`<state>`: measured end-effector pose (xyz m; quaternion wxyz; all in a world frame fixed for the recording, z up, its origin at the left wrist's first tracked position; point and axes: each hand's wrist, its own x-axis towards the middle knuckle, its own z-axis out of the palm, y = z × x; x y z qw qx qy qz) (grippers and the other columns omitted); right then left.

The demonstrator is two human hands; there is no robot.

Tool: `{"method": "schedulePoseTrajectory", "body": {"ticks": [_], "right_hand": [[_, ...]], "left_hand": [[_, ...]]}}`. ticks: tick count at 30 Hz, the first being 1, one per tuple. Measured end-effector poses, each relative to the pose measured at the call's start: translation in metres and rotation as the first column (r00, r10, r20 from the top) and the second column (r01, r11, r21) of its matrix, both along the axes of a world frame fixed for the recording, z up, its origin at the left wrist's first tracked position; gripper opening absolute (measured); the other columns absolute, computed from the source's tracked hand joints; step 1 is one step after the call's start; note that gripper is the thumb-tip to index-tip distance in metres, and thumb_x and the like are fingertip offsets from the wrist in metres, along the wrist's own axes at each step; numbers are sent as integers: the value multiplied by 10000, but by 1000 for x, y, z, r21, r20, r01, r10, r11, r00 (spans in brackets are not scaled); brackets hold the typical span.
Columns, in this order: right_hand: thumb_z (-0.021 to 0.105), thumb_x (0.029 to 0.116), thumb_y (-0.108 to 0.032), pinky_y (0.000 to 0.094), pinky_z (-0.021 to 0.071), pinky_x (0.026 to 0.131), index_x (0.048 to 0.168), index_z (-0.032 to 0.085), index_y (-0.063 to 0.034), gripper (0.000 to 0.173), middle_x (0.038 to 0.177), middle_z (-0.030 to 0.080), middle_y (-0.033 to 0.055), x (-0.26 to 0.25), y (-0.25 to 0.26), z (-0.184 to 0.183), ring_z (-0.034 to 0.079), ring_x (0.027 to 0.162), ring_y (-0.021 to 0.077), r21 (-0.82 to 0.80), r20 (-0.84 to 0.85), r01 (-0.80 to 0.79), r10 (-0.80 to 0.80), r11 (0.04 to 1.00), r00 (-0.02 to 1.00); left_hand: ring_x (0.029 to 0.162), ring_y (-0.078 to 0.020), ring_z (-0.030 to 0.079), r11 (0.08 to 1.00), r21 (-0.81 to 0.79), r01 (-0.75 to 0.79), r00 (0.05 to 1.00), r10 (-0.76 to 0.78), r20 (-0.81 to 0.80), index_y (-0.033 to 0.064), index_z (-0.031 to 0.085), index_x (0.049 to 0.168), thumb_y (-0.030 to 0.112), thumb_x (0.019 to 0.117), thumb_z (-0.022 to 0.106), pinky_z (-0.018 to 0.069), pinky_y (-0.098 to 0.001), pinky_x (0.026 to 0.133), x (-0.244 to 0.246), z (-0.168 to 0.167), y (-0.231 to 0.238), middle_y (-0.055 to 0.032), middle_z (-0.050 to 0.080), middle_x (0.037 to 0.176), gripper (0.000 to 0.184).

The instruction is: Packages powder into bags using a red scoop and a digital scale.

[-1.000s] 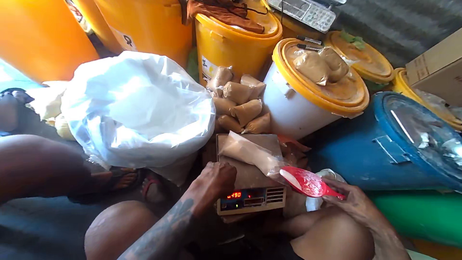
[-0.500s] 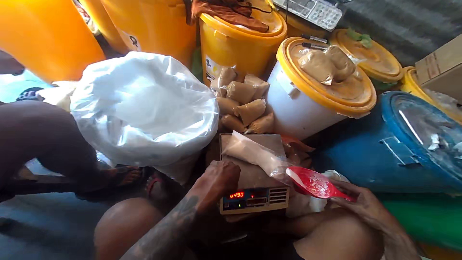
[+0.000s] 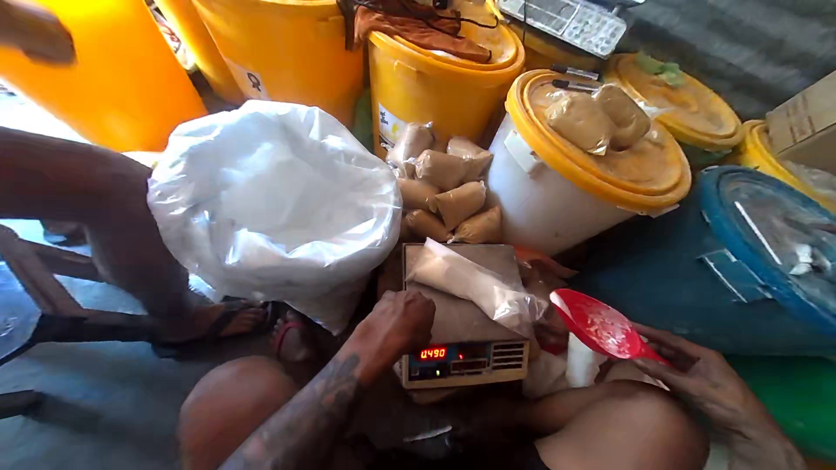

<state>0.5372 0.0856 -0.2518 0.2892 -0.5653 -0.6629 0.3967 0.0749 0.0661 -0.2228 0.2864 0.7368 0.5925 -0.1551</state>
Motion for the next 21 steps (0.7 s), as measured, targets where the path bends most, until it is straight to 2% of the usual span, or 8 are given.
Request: {"method": "schedulePoseTrajectory", "body": {"ticks": [6, 11, 15, 21], "right_hand": [[812, 773, -231, 237, 610, 755, 1366, 642, -74, 637, 1066, 754, 36, -22, 17, 13, 724, 868, 96, 97, -34, -35, 39, 995, 999], [805, 779, -178, 241, 608, 837, 1381, 622, -52, 641, 1113, 749, 39, -54, 44, 30, 723, 928, 86, 167, -44, -121, 130, 978, 990], [768, 806, -11, 265, 582, 929, 1416, 547, 39, 651, 1197, 715, 93, -84, 66, 35, 701, 1010, 88, 185, -79, -220, 238, 958, 968], [766, 859, -38, 309, 568, 976, 1428, 511, 83, 635, 1228, 697, 146, -104, 74, 12, 693, 1067, 122, 203, -131, -290, 319, 935, 939]], "left_hand": [[1089, -417, 652, 1000, -13, 6, 1000, -6, -17, 20, 657, 1170, 314, 989, 652, 519, -616, 891, -2, -2, 2, -216, 665, 1145, 345], [1072, -434, 663, 998, 4, -70, 997, 70, 18, 38, 684, 1170, 311, 958, 686, 530, -649, 867, 1, -3, -2, -218, 679, 1153, 346], [1095, -431, 661, 995, -2, -100, 995, 100, 26, 39, 679, 1200, 291, 951, 696, 529, -653, 875, 0, -2, -2, -218, 680, 1182, 354], [1088, -423, 663, 997, -11, -82, 996, 82, 25, 20, 679, 1151, 277, 945, 700, 527, -644, 878, -1, -12, 3, -215, 685, 1160, 330]]}}
